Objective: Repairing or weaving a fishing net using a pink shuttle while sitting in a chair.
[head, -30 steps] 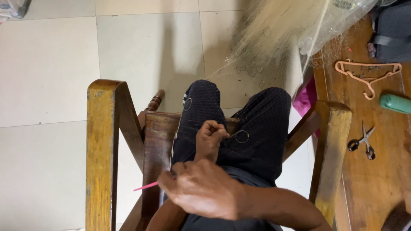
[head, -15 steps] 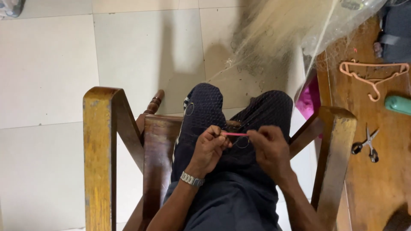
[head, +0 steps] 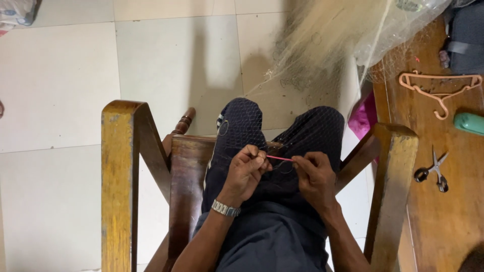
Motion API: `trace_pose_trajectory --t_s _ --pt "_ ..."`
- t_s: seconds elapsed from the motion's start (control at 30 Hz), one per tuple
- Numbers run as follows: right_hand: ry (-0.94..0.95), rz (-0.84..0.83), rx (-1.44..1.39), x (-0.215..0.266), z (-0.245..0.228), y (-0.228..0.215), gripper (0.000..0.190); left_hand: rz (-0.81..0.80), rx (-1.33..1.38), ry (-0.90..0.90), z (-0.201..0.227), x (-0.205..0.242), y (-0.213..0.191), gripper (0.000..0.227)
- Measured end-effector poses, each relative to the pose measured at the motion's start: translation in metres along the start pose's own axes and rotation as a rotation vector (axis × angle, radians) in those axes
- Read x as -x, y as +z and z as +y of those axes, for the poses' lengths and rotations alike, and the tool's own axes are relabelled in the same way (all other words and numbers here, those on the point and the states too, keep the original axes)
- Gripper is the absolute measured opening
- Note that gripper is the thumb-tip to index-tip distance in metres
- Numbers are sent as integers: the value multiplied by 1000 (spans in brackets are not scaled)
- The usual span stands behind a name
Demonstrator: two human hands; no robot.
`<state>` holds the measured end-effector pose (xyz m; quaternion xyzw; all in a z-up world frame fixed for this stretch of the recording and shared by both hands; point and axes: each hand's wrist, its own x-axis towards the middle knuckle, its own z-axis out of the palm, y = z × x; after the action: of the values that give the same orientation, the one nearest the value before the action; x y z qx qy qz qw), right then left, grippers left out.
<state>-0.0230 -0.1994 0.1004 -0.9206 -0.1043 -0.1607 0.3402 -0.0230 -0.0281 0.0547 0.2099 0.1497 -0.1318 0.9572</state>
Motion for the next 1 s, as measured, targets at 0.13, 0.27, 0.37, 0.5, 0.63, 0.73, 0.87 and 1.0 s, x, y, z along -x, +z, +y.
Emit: trace_pose_trajectory --t_s 0.13,0.27,0.37,0.5,0.63,0.73,0.87,1.0 --pt "-62 16 -142 -5 -6 3 14 5 12 -14 -1 1 2 20" --pt "-84 59 -220 -2 -3 15 12 16 7 -33 0 2 4 20" --pt "-136 82 -268 -8 -10 24 13 31 5 -33 -4 1 1 19" --pt "-203 135 -213 -15 -22 40 13 60 -31 -34 -10 -1 -6 17" --pt "-180 132 -183 -13 -2 32 11 34 -6 -9 1 -4 1 19" --pt "-154 105 -188 -4 12 25 11 25 27 -25 0 -3 0 19" --pt "-145 118 -256 -7 12 22 9 17 51 -45 3 0 5 19" --pt "-146 123 -281 -7 15 24 10 20 49 -54 7 0 6 19"
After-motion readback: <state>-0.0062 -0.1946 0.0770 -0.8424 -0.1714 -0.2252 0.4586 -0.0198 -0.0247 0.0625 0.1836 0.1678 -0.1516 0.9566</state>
